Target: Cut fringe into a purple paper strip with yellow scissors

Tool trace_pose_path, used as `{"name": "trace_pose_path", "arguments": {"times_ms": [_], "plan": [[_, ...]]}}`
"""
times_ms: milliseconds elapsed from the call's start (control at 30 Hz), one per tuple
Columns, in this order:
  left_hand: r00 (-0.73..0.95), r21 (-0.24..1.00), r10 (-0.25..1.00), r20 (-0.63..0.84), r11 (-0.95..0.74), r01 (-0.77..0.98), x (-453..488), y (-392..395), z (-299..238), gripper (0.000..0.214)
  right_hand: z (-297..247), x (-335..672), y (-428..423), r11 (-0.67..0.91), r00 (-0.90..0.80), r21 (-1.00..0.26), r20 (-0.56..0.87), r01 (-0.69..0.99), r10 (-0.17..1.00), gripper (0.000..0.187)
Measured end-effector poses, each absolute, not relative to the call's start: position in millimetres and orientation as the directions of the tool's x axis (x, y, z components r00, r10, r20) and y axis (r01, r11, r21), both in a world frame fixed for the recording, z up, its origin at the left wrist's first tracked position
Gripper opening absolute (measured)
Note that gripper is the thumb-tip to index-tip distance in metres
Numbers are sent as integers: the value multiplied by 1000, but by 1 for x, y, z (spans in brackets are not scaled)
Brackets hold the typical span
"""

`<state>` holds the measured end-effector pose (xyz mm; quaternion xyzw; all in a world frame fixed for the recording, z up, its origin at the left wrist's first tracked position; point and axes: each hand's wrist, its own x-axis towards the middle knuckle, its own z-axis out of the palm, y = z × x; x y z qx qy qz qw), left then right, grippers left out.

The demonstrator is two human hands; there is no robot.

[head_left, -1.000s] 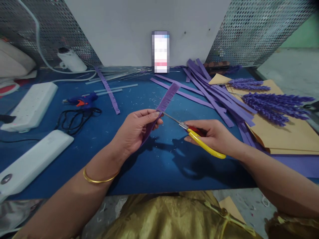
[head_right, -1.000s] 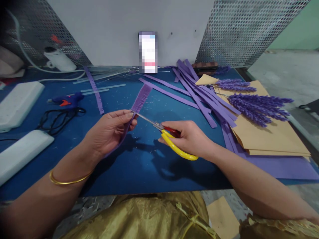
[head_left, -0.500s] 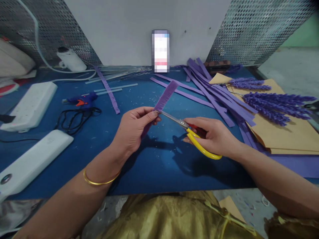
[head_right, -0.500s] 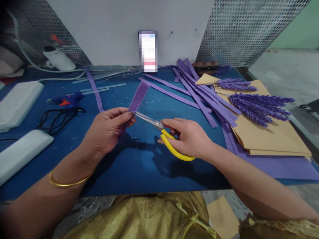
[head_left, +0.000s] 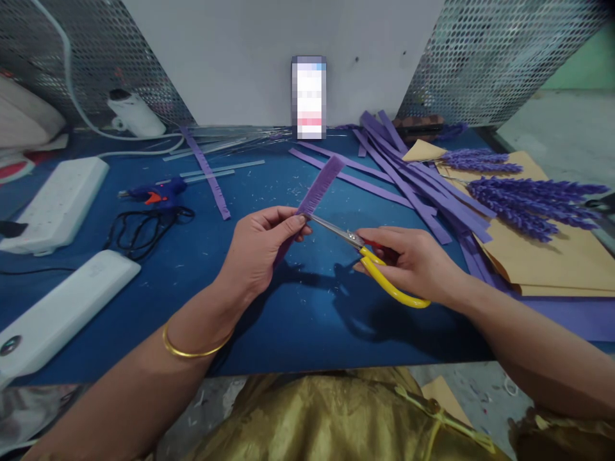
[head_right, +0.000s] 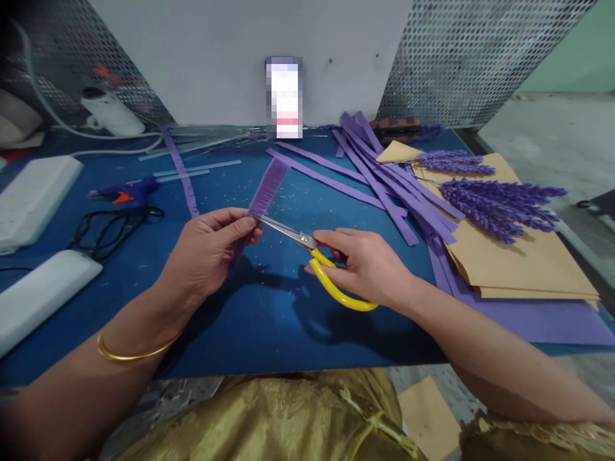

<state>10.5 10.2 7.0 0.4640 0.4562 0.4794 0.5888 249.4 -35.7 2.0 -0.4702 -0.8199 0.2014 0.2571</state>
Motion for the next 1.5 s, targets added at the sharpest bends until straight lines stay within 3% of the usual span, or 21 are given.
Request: {"name": "trace_pose_path", "arguments": {"times_ms": [667, 1500], "plan": [[127, 978, 985, -117, 136, -157, 13, 8, 10, 11, -5, 247, -37, 453, -409, -619, 223, 642, 885, 39], [147, 983, 985, -89, 111, -147, 13, 8, 7, 8, -2, 248, -36, 483, -426, -583, 244, 653, 871, 37]]}}
